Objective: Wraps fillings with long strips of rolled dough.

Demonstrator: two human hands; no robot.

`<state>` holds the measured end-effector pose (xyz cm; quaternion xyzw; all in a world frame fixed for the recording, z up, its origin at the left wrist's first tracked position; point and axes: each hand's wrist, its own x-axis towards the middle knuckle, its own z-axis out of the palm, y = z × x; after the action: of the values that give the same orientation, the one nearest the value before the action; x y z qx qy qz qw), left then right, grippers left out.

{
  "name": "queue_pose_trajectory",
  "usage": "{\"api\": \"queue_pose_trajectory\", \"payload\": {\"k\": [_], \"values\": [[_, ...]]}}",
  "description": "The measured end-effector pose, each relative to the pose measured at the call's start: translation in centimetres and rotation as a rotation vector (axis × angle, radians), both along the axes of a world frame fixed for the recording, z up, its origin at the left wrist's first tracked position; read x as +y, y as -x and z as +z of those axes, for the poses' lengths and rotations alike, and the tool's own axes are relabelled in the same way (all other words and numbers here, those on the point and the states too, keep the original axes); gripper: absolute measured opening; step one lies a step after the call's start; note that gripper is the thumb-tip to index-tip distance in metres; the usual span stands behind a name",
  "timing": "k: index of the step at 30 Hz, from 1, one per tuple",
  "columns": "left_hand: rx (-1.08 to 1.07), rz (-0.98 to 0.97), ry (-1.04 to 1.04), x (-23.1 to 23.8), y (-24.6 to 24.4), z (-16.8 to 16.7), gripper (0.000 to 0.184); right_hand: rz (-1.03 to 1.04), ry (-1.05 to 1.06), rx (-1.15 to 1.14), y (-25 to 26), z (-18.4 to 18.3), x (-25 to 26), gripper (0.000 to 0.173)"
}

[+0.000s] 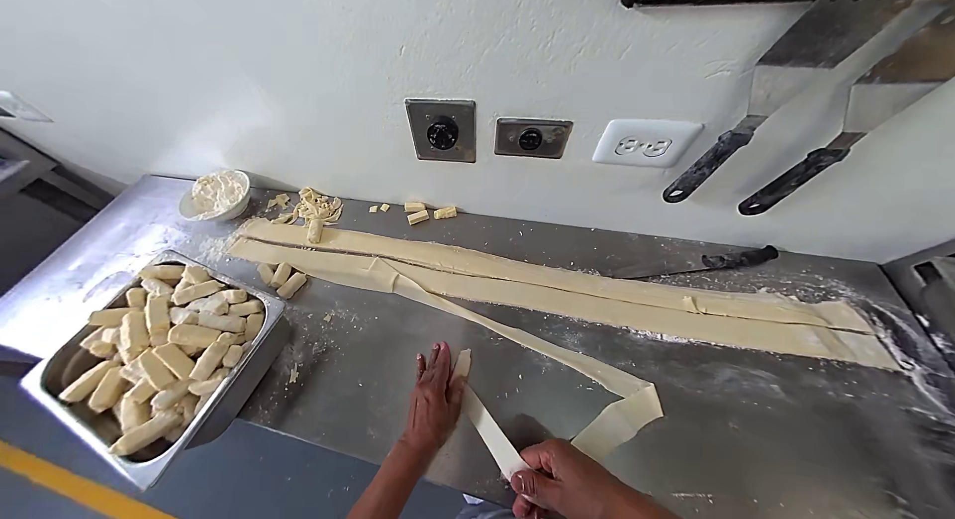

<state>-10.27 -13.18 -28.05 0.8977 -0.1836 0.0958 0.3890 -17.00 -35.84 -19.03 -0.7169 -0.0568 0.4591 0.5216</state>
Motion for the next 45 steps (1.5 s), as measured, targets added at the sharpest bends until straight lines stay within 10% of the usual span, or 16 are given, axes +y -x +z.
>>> {"api": "queue_pose_trajectory", "payload": {"k": [38,45], "values": [[0.039,-0.138,0.019,-1.0,0.3,0.2,0.049,-0.327,-0.112,0.290,-3.6,-2.4,-0.9,0.021],[-0.041,-0.156,0.001,-0.9,1.0,0.3,0.025,-0.226,-0.098,0.284,-3.7,-2.6,-1.3,0.022]]}}
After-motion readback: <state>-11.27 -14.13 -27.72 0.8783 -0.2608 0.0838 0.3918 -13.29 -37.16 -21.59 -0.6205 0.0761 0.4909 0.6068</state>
